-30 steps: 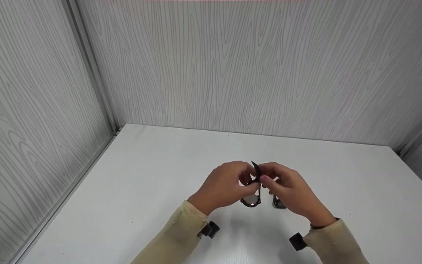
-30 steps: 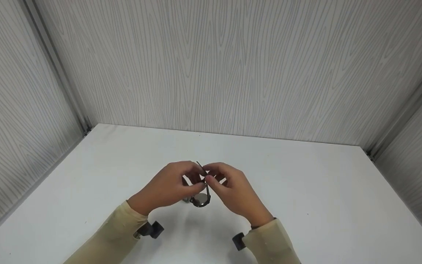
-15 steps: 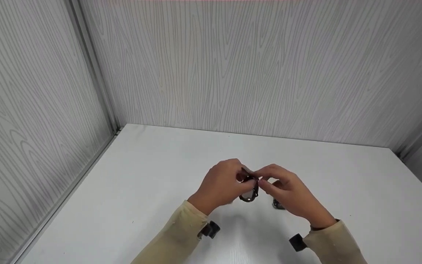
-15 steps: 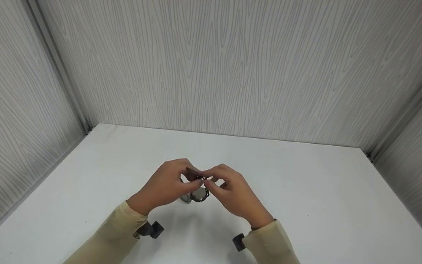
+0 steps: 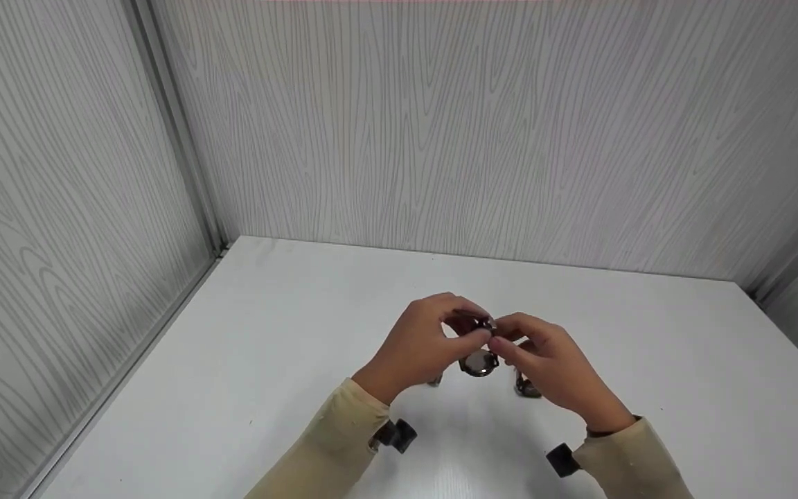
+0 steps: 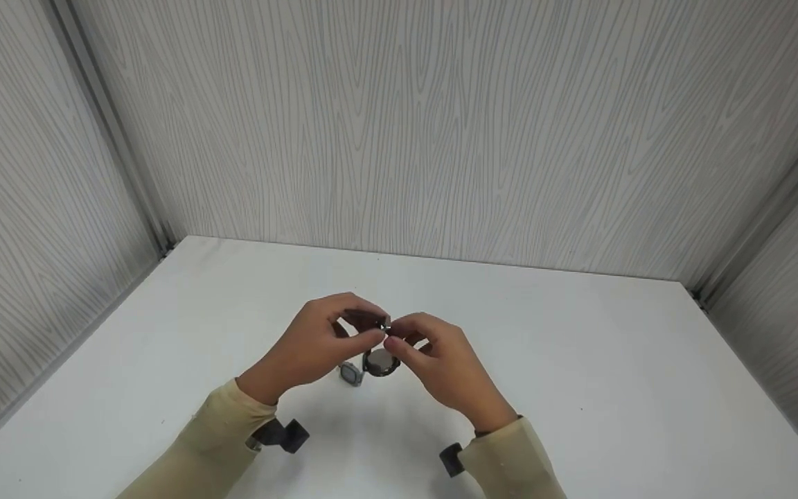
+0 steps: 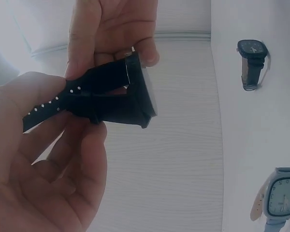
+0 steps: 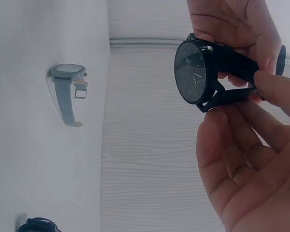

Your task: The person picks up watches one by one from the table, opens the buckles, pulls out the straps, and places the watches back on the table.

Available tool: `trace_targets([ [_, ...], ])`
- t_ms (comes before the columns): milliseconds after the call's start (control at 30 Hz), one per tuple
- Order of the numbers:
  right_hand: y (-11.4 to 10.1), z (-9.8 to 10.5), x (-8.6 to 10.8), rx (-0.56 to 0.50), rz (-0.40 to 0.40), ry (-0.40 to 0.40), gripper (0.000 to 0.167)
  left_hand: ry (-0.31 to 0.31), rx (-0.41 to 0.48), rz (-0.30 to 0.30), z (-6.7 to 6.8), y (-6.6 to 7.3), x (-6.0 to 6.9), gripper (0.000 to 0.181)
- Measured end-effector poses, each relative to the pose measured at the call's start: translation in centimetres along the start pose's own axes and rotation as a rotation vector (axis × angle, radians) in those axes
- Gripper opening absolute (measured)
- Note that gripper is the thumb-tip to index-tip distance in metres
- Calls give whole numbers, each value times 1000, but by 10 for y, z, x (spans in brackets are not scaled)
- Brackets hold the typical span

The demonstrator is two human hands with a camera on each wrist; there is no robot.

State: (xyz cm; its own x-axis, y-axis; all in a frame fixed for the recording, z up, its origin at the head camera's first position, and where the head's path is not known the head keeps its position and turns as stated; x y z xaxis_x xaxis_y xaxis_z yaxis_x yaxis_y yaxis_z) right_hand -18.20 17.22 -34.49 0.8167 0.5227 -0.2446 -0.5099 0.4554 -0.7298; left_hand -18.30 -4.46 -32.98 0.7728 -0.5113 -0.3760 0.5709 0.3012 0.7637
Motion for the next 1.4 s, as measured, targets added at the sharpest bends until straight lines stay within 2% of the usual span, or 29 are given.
trace_targets([
  [200,1,0,0,-11,7,-3,18,23,28,-9,2,0,-1,17],
  [567,0,0,-1,-15,33,14,17,-13,21,35,0,-1,-1,24],
  [833,-2,1,-1,-32,47,-3,14,-17,43,9,-1,-3,-2,12],
  [1100,-3,0,-1,-14,48,8,14,-28,7,-12,-1,-2,-2,13],
  [1400,-4,-1,0,-6,50,17,11,-14,20,-16,-2,-2,-1,10],
])
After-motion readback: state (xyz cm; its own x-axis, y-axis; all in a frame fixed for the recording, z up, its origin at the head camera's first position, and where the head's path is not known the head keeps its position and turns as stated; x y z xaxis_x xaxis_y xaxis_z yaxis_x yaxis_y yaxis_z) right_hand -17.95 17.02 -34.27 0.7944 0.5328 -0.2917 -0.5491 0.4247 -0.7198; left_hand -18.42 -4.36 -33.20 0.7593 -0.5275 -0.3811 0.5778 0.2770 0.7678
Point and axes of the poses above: each hand's wrist, its own x-axis away from the middle knuckle, its own z-axis out of the back of the hand, y = z × x, the point moved 1 cm from there along -x, towards the middle knuckle, and after that the axes turned 8 degrees about -y, right-handed, at the moved point
